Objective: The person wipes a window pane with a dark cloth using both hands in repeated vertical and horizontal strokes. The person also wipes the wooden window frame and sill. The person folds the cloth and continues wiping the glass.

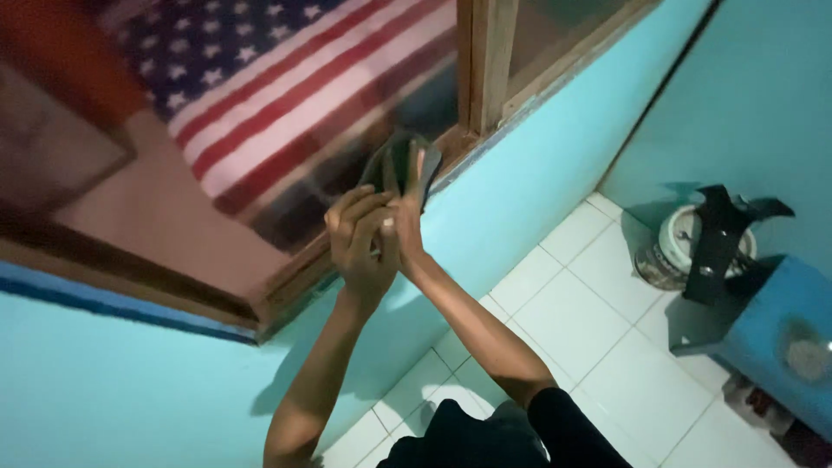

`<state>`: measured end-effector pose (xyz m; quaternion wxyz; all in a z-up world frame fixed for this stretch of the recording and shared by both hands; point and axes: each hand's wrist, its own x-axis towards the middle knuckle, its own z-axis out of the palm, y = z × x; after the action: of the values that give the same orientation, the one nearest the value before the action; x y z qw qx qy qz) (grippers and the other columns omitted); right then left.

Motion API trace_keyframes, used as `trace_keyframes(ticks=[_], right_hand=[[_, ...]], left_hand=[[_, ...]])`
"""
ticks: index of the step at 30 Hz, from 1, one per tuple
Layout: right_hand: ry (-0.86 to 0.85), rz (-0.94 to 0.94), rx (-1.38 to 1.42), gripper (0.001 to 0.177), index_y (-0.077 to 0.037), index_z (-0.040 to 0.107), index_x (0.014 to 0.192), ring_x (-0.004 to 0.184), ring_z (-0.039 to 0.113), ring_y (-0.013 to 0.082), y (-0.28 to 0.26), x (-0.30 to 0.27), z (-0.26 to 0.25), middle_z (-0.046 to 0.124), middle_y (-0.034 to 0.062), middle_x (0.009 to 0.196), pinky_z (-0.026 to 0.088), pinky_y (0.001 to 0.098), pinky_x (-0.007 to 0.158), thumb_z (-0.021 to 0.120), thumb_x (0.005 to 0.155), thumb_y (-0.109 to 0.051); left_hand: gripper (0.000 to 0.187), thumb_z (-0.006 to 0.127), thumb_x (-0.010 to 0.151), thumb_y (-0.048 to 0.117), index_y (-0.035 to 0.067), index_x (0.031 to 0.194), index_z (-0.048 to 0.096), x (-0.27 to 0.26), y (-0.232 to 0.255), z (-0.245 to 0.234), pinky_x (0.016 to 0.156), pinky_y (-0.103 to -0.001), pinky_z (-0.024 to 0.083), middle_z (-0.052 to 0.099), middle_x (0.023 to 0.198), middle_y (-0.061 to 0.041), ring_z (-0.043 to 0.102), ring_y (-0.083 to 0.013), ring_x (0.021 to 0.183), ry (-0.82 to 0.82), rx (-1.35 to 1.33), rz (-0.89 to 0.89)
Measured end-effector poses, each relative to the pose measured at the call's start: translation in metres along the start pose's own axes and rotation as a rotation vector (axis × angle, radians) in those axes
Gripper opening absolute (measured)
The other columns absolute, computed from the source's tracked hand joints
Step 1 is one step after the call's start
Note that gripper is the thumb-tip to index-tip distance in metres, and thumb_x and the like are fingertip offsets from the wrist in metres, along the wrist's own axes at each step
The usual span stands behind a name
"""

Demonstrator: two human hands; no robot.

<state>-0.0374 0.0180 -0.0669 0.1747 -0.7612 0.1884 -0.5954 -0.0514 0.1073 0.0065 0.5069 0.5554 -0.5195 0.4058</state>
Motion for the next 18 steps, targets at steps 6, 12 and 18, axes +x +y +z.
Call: trace_keyframes(ticks=[6, 12, 18], right_hand=[[-0.123, 0.274, 0.408, 0.077, -0.015, 0.002, 0.17, 0.153, -0.016, 0.0563, 0.028, 0.026, 0.019, -0.016, 0.0233, 0.172, -0.002, 0.0717, 0.123, 0.053, 0.115, -0.033], [0.16, 0.489, 0.234, 0.059, 0.004, 0.017, 0.161, 0.162, 0.007, 0.0368, 0.103, 0.04, 0.051, 0.006, 0.027, 0.171, 0.005, 0.0443, 0.135, 0.038, 0.11, -0.015], [-0.214, 0.199, -0.098, 0.073, 0.005, 0.032, 0.148, 0.135, 0.047, 0.0557, 0.087, 0.064, -0.031, 0.039, 0.0345, 0.154, 0.047, 0.0538, 0.107, 0.038, 0.077, 0.021]], left_hand=[[0.017, 0.056, 0.105, 0.013, 0.011, 0.103, 0.073, -0.008, 0.008, -0.021, 0.076, -0.046, 0.049, 0.069, 0.123, -0.012, 0.066, -0.0366, 0.096, -0.074, -0.111, -0.024], [0.021, 0.048, 0.104, 0.004, 0.002, 0.093, 0.065, -0.008, 0.014, -0.038, 0.091, -0.041, 0.055, 0.072, 0.101, -0.011, 0.068, -0.0324, 0.097, -0.181, -0.204, 0.001], [0.012, 0.053, 0.102, -0.005, 0.0, 0.099, 0.064, -0.016, 0.015, -0.037, 0.091, -0.04, 0.063, 0.072, 0.099, -0.013, 0.067, -0.0325, 0.099, -0.177, -0.312, -0.005]])
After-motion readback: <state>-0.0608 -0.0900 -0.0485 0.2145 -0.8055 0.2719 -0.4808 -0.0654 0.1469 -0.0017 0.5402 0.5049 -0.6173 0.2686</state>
